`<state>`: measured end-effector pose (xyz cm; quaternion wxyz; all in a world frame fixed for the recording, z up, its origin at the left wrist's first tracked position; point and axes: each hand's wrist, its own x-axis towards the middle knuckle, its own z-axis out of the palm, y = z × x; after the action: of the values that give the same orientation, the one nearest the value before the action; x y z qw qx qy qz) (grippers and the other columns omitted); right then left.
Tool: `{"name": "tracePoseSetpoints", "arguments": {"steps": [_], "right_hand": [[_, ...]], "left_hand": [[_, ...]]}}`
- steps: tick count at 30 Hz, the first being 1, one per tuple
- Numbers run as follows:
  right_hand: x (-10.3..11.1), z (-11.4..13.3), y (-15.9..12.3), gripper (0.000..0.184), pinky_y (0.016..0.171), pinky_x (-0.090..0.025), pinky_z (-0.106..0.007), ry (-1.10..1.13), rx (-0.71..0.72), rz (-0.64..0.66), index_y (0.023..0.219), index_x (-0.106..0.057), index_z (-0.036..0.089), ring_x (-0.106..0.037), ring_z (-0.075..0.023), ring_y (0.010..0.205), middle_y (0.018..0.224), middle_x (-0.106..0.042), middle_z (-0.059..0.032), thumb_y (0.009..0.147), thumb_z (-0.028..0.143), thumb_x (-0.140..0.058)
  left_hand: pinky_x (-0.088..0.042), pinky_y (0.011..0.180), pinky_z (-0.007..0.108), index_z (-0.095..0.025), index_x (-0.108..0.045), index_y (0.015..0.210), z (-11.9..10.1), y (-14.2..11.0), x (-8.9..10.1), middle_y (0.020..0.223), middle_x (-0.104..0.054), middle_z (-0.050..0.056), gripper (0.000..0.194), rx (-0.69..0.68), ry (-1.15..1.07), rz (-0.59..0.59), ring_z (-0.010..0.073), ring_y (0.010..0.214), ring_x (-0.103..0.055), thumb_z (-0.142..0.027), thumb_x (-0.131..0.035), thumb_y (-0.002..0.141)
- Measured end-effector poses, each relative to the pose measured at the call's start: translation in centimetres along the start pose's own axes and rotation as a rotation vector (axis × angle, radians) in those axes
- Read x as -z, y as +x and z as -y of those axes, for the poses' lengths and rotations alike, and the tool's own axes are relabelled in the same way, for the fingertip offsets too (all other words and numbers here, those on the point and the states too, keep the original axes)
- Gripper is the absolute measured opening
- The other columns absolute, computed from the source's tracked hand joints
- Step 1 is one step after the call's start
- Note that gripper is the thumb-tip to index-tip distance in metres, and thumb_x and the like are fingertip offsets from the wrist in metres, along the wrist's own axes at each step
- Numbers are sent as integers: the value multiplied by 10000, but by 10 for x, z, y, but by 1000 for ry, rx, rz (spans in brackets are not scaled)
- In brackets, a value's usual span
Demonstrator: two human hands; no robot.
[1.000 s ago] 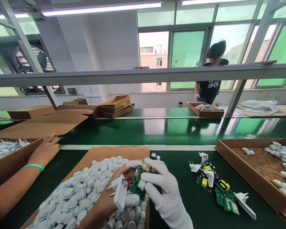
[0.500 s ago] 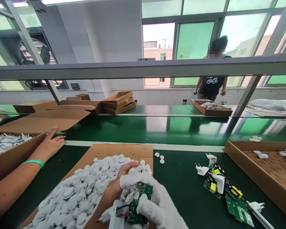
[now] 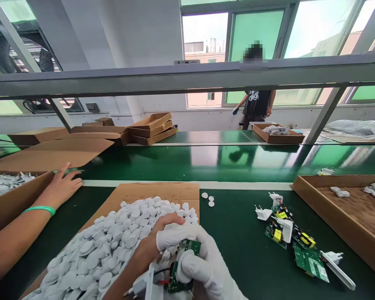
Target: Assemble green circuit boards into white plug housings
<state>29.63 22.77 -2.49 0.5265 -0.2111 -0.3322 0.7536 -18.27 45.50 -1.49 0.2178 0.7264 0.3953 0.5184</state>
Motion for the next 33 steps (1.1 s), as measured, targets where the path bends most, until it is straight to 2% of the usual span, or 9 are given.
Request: {"name": "tracePoseSetpoints", "arguments": {"steps": [3, 7, 11, 15, 18, 21, 25, 28, 33], "right_hand": [[5, -3, 6, 534, 611, -468, -267, -137, 102, 7, 1120, -635, 213, -523, -137, 657, 804, -600, -48, 729, 567, -711], [9, -3, 8, 471, 646, -481, -273, -234, 199, 29, 1049, -680, 201, -550, -140, 663, 837, -647, -58, 730, 547, -714], [6, -2, 8, 479, 755, -509, -296, -113, 86, -66, 1062, -707, 215, -613, -163, 760, 885, -694, -60, 719, 549, -730], [5, -2, 13, 512, 821, -516, -315, -157, 174, 41, 1137, -690, 190, -645, -182, 827, 926, -708, -78, 774, 552, -680], [10, -2, 14, 595, 953, -490, -386, -227, 229, 96, 1228, -633, 234, -640, -248, 1030, 1128, -677, -86, 740, 565, -708], [14, 0, 9, 662, 1095, -394, -412, -330, 258, 28, 1263, -600, 282, -543, -271, 1229, 1307, -591, -78, 690, 573, -756], [13, 1, 4, 824, 1048, -433, -486, -309, 187, 4, 1340, -508, 289, -585, -303, 1170, 1311, -580, -119, 624, 565, -810], [15, 1, 3, 832, 1055, -429, -475, -275, 158, 10, 1340, -500, 298, -549, -301, 1216, 1296, -586, -103, 609, 537, -819], [23, 1, 4, 831, 1004, -469, -427, -276, 90, -7, 1300, -545, 312, -557, -299, 1197, 1267, -587, -65, 557, 549, -830]], "left_hand": [[178, 1195, 345, -249, -583, 563, 37, 8, 38, 641, -474, -27, 165, -48, 200, 104, 132, 1396, -236, -87, -557, 558], [196, 1201, 347, -257, -620, 629, 68, 5, 50, 667, -483, -9, 219, -126, 315, 131, 116, 1488, -34, -89, -498, 559], [179, 1210, 277, -249, -645, 624, 71, 5, 49, 709, -543, -23, 318, -120, 250, 74, 83, 1489, -37, 20, -500, 535], [146, 1207, 203, -241, -650, 596, 68, 8, 48, 714, -583, -61, 466, -72, 189, 26, -4, 1460, -117, 178, -462, 517], [69, 1207, 154, -239, -651, 601, 67, 8, 47, 652, -567, -86, 549, -15, 135, 3, -77, 1418, -181, 261, -438, 526], [-156, 1169, 84, -200, -624, 559, 65, 7, 46, 679, -602, -82, 551, 59, 82, -5, -74, 1383, -276, 304, -401, 537], [-297, 1059, 15, -169, -598, 536, 64, 6, 45, 671, -602, -66, 526, 139, 38, -18, -56, 1359, -338, 307, -377, 564], [-273, 1120, 62, -189, -588, 533, 63, 6, 43, 652, -589, -71, 515, 163, 39, -30, -45, 1390, -294, 281, -379, 556], [-301, 1227, 336, -261, -584, 527, 60, 2, 39, 621, -567, -17, 429, 130, 71, -23, 95, 1477, -135, 156, -492, 554]]}}
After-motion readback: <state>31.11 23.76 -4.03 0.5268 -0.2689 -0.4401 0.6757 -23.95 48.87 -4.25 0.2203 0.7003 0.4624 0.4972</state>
